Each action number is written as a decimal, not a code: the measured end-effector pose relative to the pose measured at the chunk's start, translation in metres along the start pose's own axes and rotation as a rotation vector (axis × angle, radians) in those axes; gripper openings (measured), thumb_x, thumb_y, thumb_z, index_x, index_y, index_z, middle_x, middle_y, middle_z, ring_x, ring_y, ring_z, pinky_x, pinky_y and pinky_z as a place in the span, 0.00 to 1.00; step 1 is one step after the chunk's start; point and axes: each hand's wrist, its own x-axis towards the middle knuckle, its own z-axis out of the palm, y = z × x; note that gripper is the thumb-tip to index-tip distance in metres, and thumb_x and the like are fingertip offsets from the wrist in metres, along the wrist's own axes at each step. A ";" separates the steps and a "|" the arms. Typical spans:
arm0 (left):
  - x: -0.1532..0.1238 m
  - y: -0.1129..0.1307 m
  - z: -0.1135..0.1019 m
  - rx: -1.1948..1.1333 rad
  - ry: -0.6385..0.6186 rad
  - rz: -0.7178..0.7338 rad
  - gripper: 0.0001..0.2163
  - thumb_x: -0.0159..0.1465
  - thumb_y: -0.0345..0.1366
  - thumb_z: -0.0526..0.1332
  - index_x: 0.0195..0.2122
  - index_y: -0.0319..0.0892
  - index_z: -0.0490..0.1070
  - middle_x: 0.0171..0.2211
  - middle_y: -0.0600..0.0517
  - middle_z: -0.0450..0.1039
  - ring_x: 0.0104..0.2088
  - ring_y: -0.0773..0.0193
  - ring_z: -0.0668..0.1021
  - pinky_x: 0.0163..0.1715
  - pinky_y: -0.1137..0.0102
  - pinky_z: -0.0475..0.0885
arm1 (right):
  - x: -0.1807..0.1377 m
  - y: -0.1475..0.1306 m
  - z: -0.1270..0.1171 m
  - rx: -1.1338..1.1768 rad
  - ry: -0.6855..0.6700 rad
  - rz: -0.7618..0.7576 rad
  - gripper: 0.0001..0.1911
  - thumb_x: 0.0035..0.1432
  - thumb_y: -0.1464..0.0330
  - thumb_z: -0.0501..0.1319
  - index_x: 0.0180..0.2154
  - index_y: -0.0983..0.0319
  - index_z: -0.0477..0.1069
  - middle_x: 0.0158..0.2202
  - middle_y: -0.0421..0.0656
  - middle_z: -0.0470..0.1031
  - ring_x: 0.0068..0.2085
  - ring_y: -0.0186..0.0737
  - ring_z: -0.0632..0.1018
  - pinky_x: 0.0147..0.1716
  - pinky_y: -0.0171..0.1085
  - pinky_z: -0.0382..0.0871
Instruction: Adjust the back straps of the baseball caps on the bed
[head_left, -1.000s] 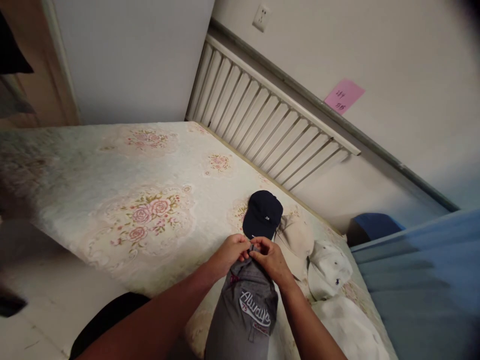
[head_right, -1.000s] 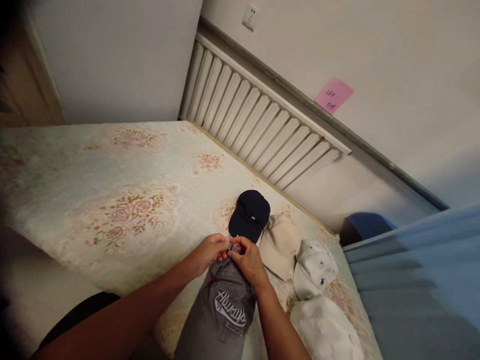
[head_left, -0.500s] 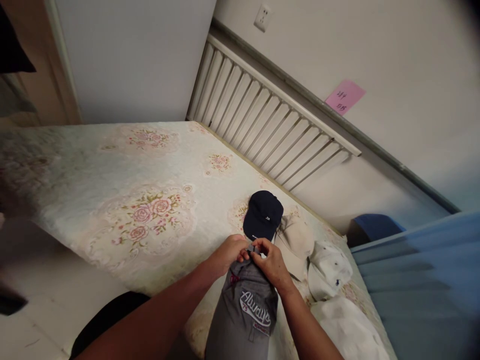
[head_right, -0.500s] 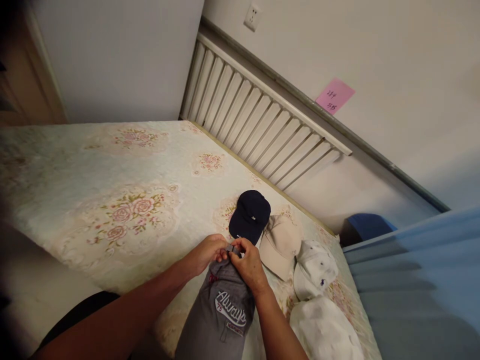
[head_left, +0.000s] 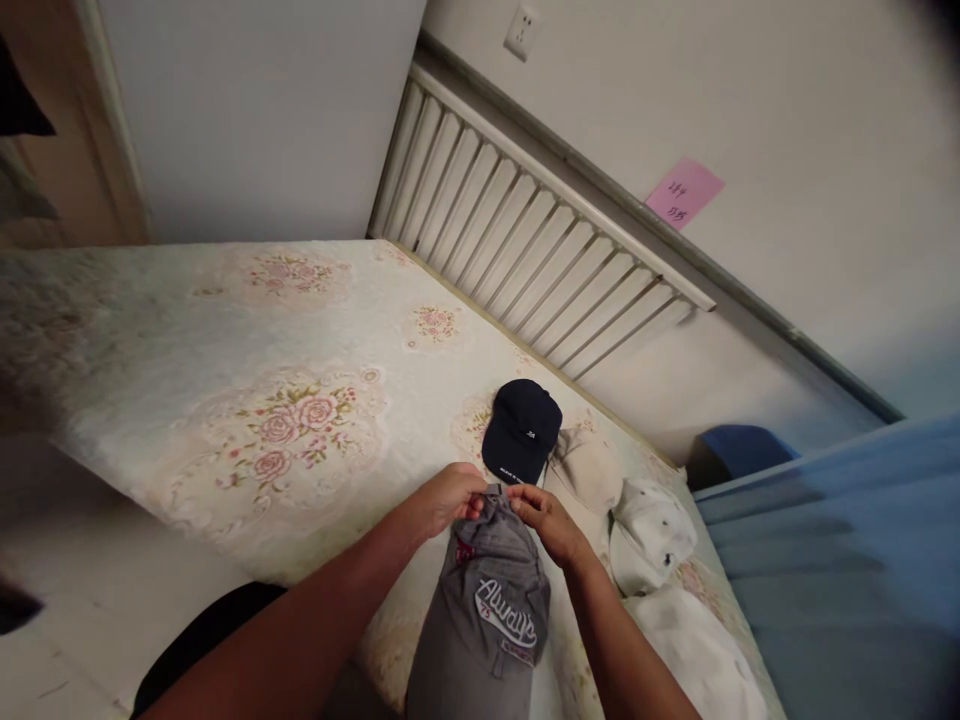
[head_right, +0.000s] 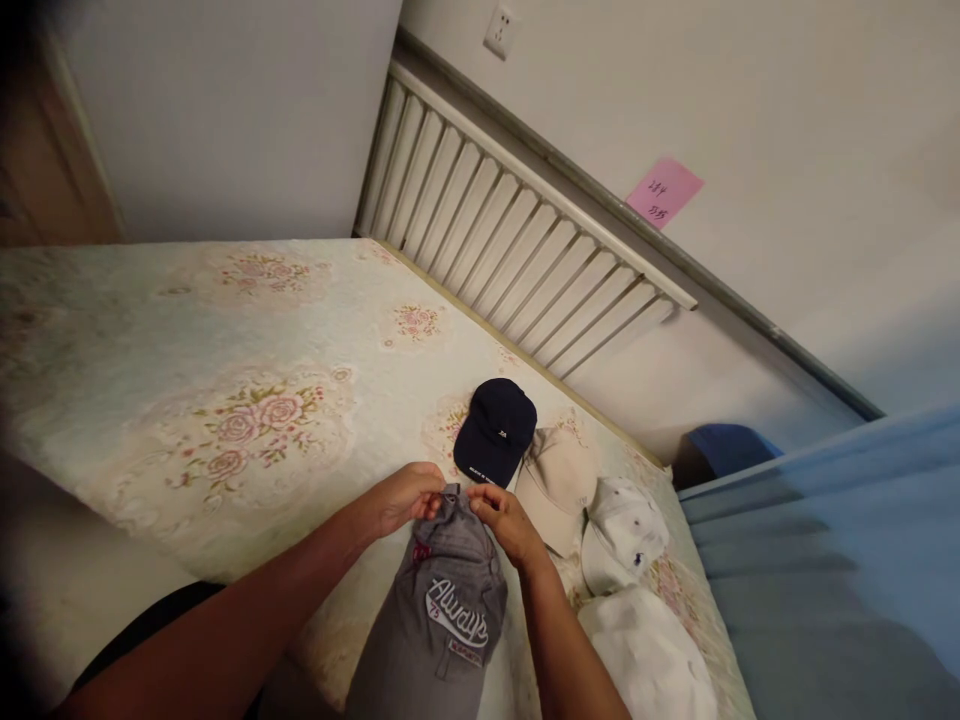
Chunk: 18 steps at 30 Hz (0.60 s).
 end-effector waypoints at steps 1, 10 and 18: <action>0.001 0.000 -0.001 -0.006 -0.003 0.004 0.04 0.49 0.32 0.58 0.22 0.41 0.61 0.15 0.58 0.62 0.16 0.73 0.64 0.20 0.75 0.59 | -0.001 0.004 -0.004 0.035 -0.023 0.029 0.14 0.45 0.61 0.68 0.33 0.63 0.76 0.29 0.40 0.74 0.30 0.36 0.71 0.33 0.36 0.61; 0.003 0.005 -0.010 0.042 0.015 0.042 0.05 0.48 0.34 0.57 0.22 0.42 0.59 0.14 0.60 0.59 0.15 0.74 0.60 0.19 0.74 0.53 | -0.012 0.019 -0.011 0.361 -0.071 0.156 0.17 0.40 0.59 0.71 0.27 0.63 0.72 0.21 0.39 0.72 0.23 0.33 0.70 0.27 0.34 0.60; 0.002 0.003 -0.009 0.122 0.093 0.168 0.05 0.47 0.32 0.60 0.22 0.39 0.63 0.18 0.60 0.60 0.21 0.73 0.62 0.23 0.75 0.52 | -0.011 0.008 -0.009 0.530 0.029 0.077 0.14 0.43 0.62 0.70 0.26 0.62 0.70 0.22 0.38 0.73 0.24 0.33 0.72 0.26 0.32 0.64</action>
